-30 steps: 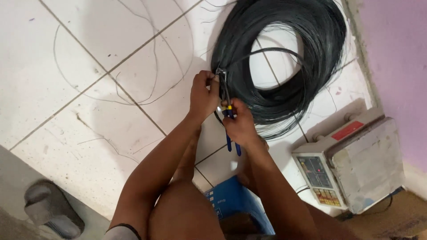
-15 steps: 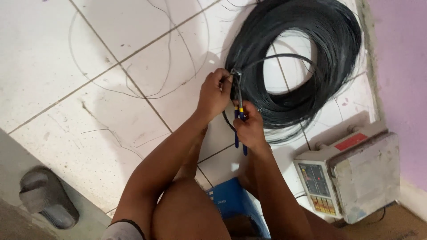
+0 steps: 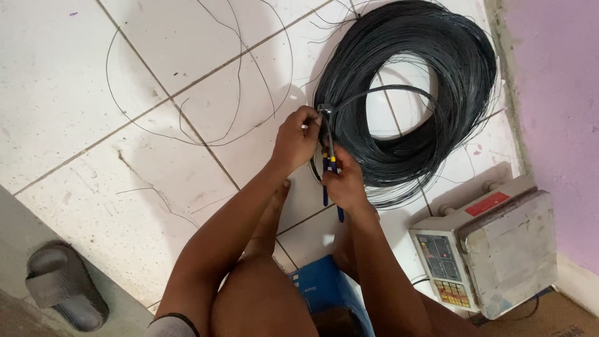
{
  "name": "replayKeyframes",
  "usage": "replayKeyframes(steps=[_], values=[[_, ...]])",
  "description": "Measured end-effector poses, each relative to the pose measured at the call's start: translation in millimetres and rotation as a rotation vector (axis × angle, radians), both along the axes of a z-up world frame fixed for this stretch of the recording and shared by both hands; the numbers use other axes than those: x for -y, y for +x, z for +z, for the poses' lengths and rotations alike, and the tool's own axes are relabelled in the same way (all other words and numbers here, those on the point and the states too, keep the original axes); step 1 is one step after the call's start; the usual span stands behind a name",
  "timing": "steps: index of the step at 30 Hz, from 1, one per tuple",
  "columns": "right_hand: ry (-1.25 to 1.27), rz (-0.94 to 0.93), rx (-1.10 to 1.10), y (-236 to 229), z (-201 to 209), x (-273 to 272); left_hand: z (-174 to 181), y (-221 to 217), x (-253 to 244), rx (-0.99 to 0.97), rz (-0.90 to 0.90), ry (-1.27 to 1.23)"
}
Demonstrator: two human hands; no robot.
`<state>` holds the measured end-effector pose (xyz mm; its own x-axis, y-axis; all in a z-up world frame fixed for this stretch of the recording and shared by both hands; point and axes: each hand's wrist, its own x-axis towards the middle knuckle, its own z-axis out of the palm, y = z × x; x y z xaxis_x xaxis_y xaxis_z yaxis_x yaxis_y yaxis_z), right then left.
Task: The person is securing a large coil of black wire by cutting small pieces of thin wire and tying them around the coil to keep it together.
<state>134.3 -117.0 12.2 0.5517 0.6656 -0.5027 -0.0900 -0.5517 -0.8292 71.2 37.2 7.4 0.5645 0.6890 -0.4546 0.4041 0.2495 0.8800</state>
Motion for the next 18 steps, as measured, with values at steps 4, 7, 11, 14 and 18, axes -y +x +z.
replayKeyframes(steps=[4,7,11,14,18], values=[[-0.023,-0.015,0.008,1.2,-0.6,-2.0,2.3,-1.5,-0.2,-0.004,-0.007,-0.022],[-0.072,0.003,-0.003,0.9,8.5,-6.5,1.6,-1.4,2.1,-0.014,-0.026,-0.018],[-0.092,-0.054,-0.062,-1.5,0.4,-3.8,0.3,-0.4,4.3,-0.009,-0.029,-0.032],[-0.114,-0.059,-0.034,-1.8,13.0,-9.2,3.5,-1.7,6.1,-0.032,-0.046,-0.037],[-0.091,-0.016,-0.035,4.1,13.4,-4.8,6.6,-1.5,4.9,-0.034,-0.038,-0.027]])
